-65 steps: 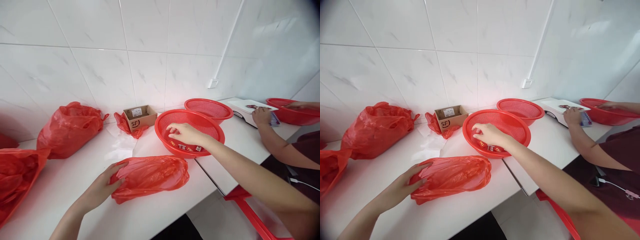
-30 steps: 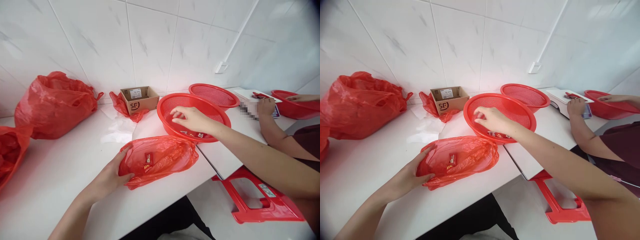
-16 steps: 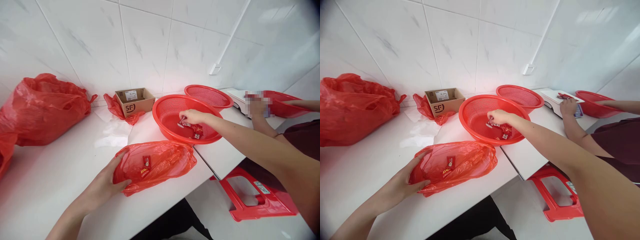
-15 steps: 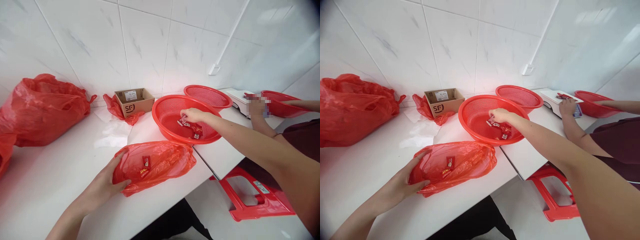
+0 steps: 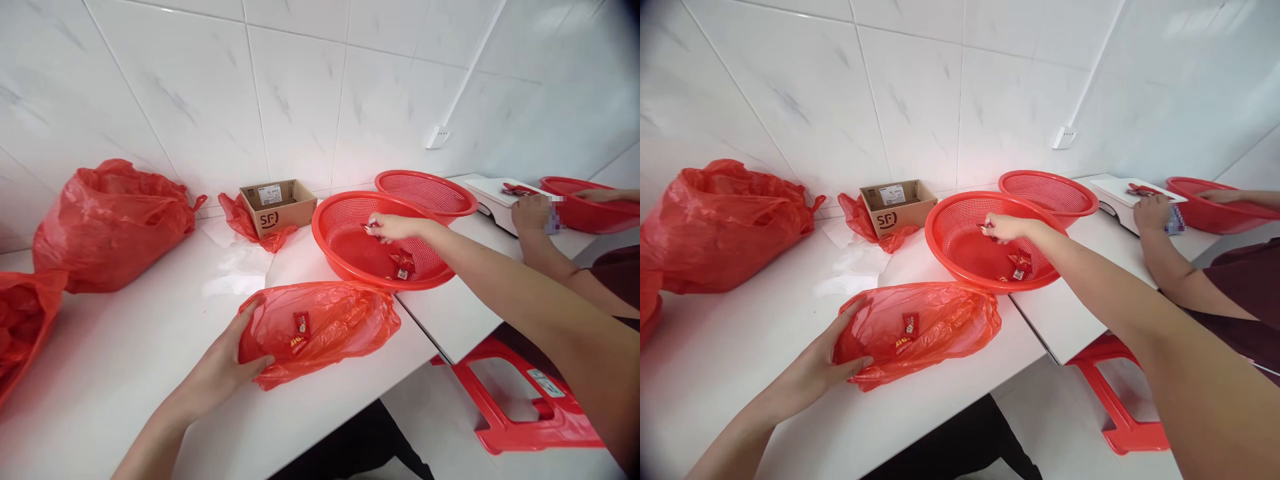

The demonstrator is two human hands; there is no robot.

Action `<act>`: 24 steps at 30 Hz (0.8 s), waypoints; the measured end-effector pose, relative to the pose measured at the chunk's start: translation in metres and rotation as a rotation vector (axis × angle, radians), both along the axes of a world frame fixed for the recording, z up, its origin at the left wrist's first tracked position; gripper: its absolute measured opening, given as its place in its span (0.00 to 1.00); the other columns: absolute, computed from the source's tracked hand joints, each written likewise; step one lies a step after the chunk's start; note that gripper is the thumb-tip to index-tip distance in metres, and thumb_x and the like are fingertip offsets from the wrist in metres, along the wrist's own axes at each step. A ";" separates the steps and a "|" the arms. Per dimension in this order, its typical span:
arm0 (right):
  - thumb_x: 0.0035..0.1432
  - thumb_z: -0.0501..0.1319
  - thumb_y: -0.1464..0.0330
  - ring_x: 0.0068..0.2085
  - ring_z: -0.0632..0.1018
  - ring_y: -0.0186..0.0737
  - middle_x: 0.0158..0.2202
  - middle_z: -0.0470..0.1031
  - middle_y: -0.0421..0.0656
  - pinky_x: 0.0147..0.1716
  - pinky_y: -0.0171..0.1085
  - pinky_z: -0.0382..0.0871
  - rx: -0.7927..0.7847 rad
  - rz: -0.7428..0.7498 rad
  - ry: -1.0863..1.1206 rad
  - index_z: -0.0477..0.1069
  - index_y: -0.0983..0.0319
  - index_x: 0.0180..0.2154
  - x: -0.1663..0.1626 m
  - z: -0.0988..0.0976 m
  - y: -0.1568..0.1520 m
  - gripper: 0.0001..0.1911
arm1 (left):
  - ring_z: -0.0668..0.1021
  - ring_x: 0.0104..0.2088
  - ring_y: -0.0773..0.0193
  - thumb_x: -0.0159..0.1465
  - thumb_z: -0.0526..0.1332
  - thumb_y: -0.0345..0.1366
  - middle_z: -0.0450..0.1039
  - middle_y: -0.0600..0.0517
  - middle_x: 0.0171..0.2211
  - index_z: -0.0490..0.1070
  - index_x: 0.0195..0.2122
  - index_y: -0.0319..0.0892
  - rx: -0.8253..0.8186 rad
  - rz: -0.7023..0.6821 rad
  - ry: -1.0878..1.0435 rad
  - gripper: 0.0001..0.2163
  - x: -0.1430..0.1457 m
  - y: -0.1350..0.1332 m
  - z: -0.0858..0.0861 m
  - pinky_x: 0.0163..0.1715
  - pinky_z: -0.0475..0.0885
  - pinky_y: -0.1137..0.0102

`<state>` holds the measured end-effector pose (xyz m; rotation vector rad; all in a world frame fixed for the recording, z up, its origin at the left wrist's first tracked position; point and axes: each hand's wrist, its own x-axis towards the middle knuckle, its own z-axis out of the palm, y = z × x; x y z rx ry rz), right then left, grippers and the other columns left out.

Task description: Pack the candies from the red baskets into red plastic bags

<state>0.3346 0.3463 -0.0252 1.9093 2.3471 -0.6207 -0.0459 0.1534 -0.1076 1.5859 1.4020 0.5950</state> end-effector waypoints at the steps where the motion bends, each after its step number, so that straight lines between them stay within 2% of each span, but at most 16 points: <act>1: 0.69 0.49 0.60 0.37 0.79 0.37 0.43 0.75 0.48 0.35 0.35 0.72 -0.002 0.023 0.134 0.62 0.62 0.49 -0.010 0.009 -0.010 0.14 | 0.74 0.56 0.47 0.59 0.64 0.43 0.59 0.47 0.66 0.40 0.70 0.56 -0.002 0.001 -0.003 0.42 0.000 -0.001 0.000 0.48 0.76 0.59; 3: 0.68 0.50 0.57 0.39 0.79 0.36 0.44 0.74 0.46 0.37 0.35 0.74 -0.035 0.090 0.497 0.62 0.60 0.46 -0.038 0.025 -0.036 0.14 | 0.73 0.57 0.48 0.60 0.63 0.43 0.57 0.48 0.67 0.38 0.70 0.57 -0.007 0.004 -0.003 0.43 0.001 -0.002 0.000 0.49 0.75 0.60; 5: 0.66 0.53 0.57 0.37 0.79 0.37 0.42 0.73 0.43 0.35 0.36 0.76 -0.116 0.142 0.703 0.63 0.59 0.43 -0.070 0.029 -0.068 0.12 | 0.72 0.58 0.49 0.60 0.63 0.43 0.54 0.48 0.68 0.37 0.70 0.57 -0.011 0.007 -0.005 0.43 0.002 -0.004 0.000 0.51 0.74 0.61; 7: 0.65 0.55 0.58 0.34 0.79 0.38 0.37 0.74 0.41 0.31 0.37 0.76 -0.285 0.211 0.692 0.64 0.57 0.42 -0.101 0.021 -0.098 0.10 | 0.72 0.58 0.50 0.61 0.63 0.44 0.55 0.47 0.67 0.36 0.71 0.55 -0.031 0.018 -0.011 0.43 0.003 -0.005 0.001 0.51 0.74 0.61; 8: 0.65 0.54 0.58 0.34 0.80 0.40 0.36 0.74 0.41 0.31 0.39 0.76 -0.301 0.240 0.644 0.64 0.56 0.42 -0.114 0.013 -0.111 0.09 | 0.72 0.58 0.50 0.61 0.63 0.44 0.56 0.46 0.67 0.36 0.71 0.54 -0.043 0.024 -0.015 0.43 0.004 -0.005 0.002 0.51 0.74 0.61; 9: 0.65 0.55 0.58 0.36 0.80 0.43 0.37 0.75 0.42 0.33 0.42 0.77 -0.270 0.270 0.576 0.65 0.55 0.42 -0.124 0.005 -0.121 0.09 | 0.72 0.58 0.50 0.61 0.64 0.44 0.56 0.46 0.67 0.36 0.71 0.54 -0.049 0.029 -0.016 0.43 0.004 -0.005 0.003 0.51 0.74 0.61; 12: 0.61 0.60 0.57 0.46 0.78 0.53 0.45 0.76 0.44 0.42 0.48 0.74 -0.033 0.305 0.409 0.69 0.54 0.44 -0.139 -0.012 -0.134 0.13 | 0.71 0.59 0.49 0.60 0.64 0.44 0.58 0.46 0.66 0.37 0.71 0.53 -0.037 0.018 -0.014 0.43 0.006 -0.006 0.006 0.52 0.73 0.60; 15: 0.63 0.57 0.56 0.43 0.79 0.49 0.44 0.78 0.43 0.40 0.45 0.74 0.029 0.298 0.424 0.71 0.54 0.48 -0.130 -0.003 -0.123 0.15 | 0.73 0.57 0.49 0.60 0.64 0.44 0.61 0.47 0.65 0.37 0.71 0.54 -0.027 -0.001 -0.014 0.43 0.007 -0.005 0.008 0.51 0.73 0.59; 17: 0.65 0.54 0.56 0.39 0.80 0.43 0.42 0.78 0.42 0.37 0.41 0.75 0.053 0.246 0.469 0.71 0.54 0.48 -0.109 0.009 -0.105 0.15 | 0.76 0.52 0.49 0.60 0.64 0.44 0.64 0.47 0.62 0.34 0.71 0.55 -0.030 -0.005 -0.007 0.44 0.005 -0.005 0.007 0.47 0.75 0.58; 19: 0.64 0.55 0.55 0.41 0.80 0.44 0.46 0.78 0.44 0.39 0.43 0.75 0.137 0.163 0.419 0.70 0.53 0.50 -0.080 0.017 -0.080 0.17 | 0.80 0.45 0.51 0.60 0.63 0.43 0.69 0.47 0.58 0.31 0.70 0.56 -0.037 -0.010 0.002 0.45 0.003 -0.005 0.005 0.42 0.77 0.59; 21: 0.59 0.61 0.52 0.50 0.77 0.52 0.53 0.74 0.46 0.46 0.48 0.72 0.199 0.092 0.169 0.68 0.53 0.55 -0.045 0.015 -0.055 0.24 | 0.81 0.41 0.53 0.60 0.63 0.42 0.72 0.48 0.55 0.30 0.70 0.57 -0.035 -0.018 0.008 0.45 0.002 -0.005 0.004 0.40 0.78 0.59; 23: 0.51 0.67 0.51 0.53 0.74 0.61 0.56 0.71 0.52 0.48 0.52 0.71 0.081 -0.008 -0.138 0.67 0.56 0.57 -0.013 0.004 -0.037 0.35 | 0.80 0.43 0.52 0.60 0.63 0.42 0.71 0.47 0.56 0.33 0.71 0.56 -0.008 -0.019 0.019 0.45 0.002 -0.005 0.004 0.41 0.77 0.59; 24: 0.48 0.70 0.52 0.52 0.75 0.63 0.55 0.72 0.53 0.46 0.52 0.71 0.005 -0.037 -0.233 0.69 0.57 0.56 0.000 -0.003 -0.032 0.35 | 0.80 0.45 0.50 0.60 0.63 0.43 0.70 0.47 0.57 0.34 0.71 0.55 0.008 -0.019 0.024 0.45 0.002 -0.004 0.003 0.42 0.77 0.58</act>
